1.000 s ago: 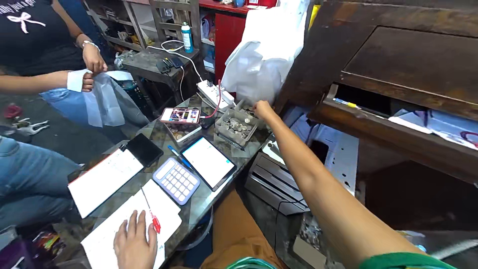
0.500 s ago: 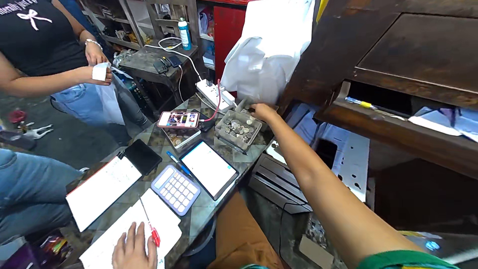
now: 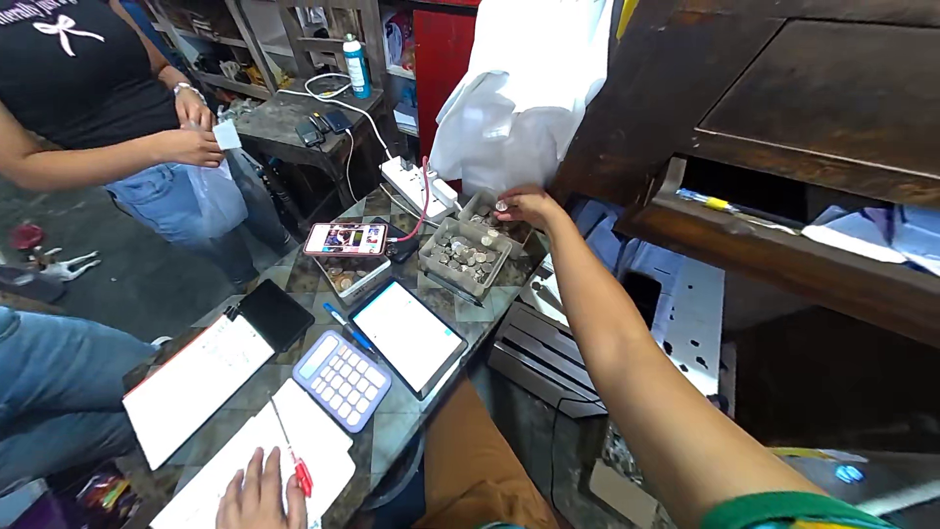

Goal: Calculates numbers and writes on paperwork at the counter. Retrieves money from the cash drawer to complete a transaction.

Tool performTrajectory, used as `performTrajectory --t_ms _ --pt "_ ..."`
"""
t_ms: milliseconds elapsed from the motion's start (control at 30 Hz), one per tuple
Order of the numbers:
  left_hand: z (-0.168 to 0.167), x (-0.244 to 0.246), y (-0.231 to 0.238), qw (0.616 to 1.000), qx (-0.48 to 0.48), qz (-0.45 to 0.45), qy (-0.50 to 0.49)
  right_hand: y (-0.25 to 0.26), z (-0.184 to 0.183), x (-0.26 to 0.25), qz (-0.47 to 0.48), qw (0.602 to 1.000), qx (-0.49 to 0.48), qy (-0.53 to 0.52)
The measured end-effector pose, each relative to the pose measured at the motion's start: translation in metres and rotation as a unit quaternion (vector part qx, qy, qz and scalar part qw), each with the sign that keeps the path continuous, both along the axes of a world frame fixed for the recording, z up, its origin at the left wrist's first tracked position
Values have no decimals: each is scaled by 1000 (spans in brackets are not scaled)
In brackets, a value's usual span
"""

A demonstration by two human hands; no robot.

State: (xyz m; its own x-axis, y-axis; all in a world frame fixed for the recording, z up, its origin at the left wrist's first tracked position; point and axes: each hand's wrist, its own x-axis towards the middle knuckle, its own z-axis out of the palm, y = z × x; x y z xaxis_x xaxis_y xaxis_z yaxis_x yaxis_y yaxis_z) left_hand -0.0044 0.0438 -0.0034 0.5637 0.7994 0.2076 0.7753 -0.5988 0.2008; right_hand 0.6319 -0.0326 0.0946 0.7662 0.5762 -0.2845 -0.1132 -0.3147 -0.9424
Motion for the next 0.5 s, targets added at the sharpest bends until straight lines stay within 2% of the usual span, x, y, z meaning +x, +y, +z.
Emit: performTrajectory --t_ms 67,133,200,300,367,500 --pt "0 -1 0 1000 -4 4 2 -1 0 4 0 998 35 52" --pt "0 -1 0 1000 -6 7 5 3 1 3 -13 999 5 51" --pt "1 -2 0 1000 -3 5 2 7 0 -3 17 990 -123 -74" --pt "-1 -3 1 1000 3 0 1 14 -11 -9 126 914 -289 -254" --pt "-3 -4 0 1000 8 -1 -4 22 -19 -15 143 875 -358 -293" --pt "-5 -2 -1 999 22 4 -28 23 -20 -12 119 878 -366 -285"
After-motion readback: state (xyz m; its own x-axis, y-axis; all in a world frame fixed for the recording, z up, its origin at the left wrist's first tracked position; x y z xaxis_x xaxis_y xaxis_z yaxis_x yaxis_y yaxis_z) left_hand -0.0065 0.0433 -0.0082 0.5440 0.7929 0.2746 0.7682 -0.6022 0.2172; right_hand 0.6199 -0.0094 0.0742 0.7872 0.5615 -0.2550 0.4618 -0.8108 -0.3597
